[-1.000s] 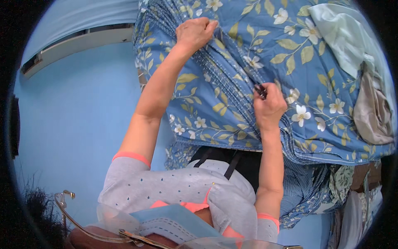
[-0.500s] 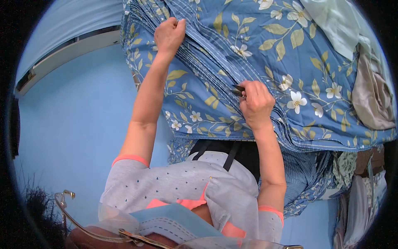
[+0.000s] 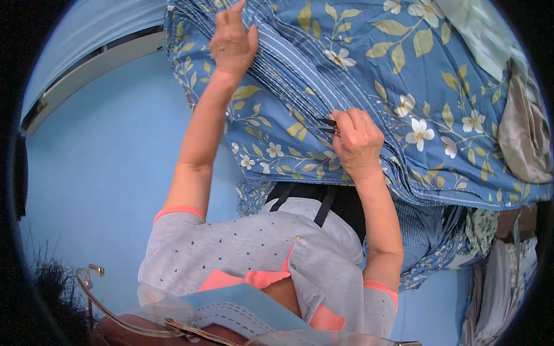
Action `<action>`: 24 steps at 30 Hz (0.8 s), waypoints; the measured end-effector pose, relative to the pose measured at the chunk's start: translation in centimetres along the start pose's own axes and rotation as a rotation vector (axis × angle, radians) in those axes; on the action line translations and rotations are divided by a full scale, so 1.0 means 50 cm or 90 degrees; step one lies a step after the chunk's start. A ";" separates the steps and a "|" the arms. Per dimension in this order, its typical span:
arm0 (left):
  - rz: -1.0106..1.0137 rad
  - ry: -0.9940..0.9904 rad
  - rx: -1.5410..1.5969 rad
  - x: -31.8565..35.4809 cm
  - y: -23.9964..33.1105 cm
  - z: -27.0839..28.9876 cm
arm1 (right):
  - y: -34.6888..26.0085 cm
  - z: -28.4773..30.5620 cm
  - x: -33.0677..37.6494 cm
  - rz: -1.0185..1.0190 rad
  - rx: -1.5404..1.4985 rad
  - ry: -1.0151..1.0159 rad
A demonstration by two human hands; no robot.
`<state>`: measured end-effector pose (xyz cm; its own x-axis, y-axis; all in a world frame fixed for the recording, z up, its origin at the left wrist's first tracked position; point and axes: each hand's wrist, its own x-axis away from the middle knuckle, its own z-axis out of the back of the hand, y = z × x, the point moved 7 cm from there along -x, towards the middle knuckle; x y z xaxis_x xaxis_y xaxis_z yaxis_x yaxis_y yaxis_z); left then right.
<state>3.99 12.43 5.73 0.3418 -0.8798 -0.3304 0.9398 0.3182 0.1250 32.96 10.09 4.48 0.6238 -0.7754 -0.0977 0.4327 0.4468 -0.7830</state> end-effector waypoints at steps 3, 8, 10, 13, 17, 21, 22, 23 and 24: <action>-0.201 -0.051 -0.072 -0.048 0.031 -0.010 | 0.012 -0.001 0.004 -0.008 -0.023 0.016; -0.521 -0.295 0.047 -0.052 0.081 -0.068 | 0.090 -0.026 0.012 -0.225 -0.111 0.019; -0.529 -0.331 0.044 -0.047 0.075 -0.079 | 0.106 -0.031 0.010 -0.339 -0.081 0.010; -0.438 -0.408 0.087 -0.040 0.054 -0.089 | 0.118 -0.029 0.006 -0.350 0.025 -0.013; -0.477 -0.242 0.198 -0.023 0.047 -0.042 | 0.119 -0.020 0.008 -0.331 0.125 0.016; -0.474 -0.148 0.156 0.002 0.018 -0.018 | 0.092 -0.013 0.008 -0.235 0.156 0.035; -0.480 -0.098 0.154 0.008 0.009 -0.009 | 0.078 -0.001 0.008 -0.207 0.151 0.067; -0.479 -0.100 0.153 0.012 0.008 -0.006 | 0.064 0.012 0.008 -0.181 0.147 0.098; -0.466 -0.080 0.161 0.017 0.008 0.000 | 0.060 0.016 0.009 -0.181 0.144 0.096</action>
<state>4.66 11.82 5.50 -0.3822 -0.8727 -0.3039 0.8908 -0.4354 0.1299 35.07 11.46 2.59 0.3636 -0.9316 0.0014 0.7174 0.2790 -0.6383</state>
